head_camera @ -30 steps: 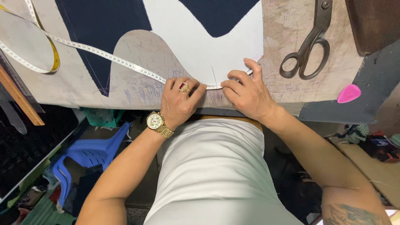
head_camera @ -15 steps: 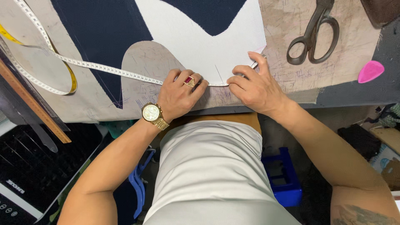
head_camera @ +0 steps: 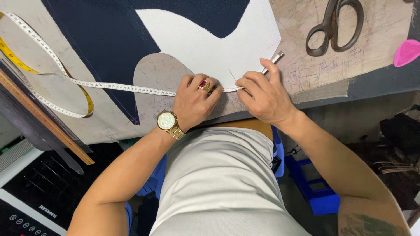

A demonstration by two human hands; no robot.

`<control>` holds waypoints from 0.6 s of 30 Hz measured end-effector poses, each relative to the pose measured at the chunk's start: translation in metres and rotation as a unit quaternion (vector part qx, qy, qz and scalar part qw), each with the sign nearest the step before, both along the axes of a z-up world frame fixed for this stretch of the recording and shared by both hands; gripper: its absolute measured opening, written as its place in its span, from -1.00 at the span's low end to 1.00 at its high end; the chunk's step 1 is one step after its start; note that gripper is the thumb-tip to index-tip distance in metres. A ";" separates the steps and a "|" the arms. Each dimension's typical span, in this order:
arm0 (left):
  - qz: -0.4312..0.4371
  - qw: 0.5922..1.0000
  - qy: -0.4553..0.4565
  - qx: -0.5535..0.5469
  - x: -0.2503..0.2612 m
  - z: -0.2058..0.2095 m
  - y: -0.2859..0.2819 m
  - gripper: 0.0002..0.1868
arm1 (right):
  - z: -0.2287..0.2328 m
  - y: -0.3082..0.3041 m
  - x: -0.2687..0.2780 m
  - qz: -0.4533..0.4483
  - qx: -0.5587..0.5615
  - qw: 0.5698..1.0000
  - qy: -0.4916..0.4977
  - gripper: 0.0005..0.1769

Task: The person marks a piece of blue fabric using a ruler and pink chalk, cuts the fabric with large shears, and measures the curved edges using a flexible measuring tape.

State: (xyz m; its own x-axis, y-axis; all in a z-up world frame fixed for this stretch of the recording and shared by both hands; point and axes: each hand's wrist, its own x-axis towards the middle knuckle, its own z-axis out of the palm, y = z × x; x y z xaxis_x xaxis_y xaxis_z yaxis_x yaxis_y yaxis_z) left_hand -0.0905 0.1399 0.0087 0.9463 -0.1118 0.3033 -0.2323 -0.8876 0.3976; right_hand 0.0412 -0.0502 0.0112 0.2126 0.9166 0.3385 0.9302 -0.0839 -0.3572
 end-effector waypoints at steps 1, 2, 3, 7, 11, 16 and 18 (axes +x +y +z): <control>0.003 1.000 0.003 -0.004 0.000 0.000 0.000 -0.90 | -0.004 0.002 -0.007 -0.009 0.019 1.000 0.010 -0.81; 0.006 1.000 0.006 -0.008 -0.001 0.000 0.000 -0.90 | -0.008 0.005 -0.014 -0.018 0.038 0.999 0.020 -0.81; 0.002 1.000 0.007 -0.007 -0.002 -0.002 0.000 -0.90 | -0.011 0.006 -0.019 -0.021 0.039 0.999 0.021 -0.81; -0.002 1.000 0.017 -0.011 -0.003 -0.005 0.000 -0.92 | -0.014 0.013 -0.028 -0.039 0.047 0.998 0.030 -0.80; -0.009 1.000 0.018 -0.017 -0.003 -0.003 0.004 -0.94 | -0.008 0.015 -0.028 -0.053 0.031 0.998 0.030 -0.80; -0.006 1.000 0.009 0.010 -0.015 0.002 0.035 -0.90 | -0.008 0.015 -0.026 -0.046 0.033 0.998 0.029 -0.78; -0.002 1.000 0.011 0.020 -0.017 0.002 0.044 -0.90 | -0.007 0.014 -0.026 -0.042 0.031 0.998 0.030 -0.78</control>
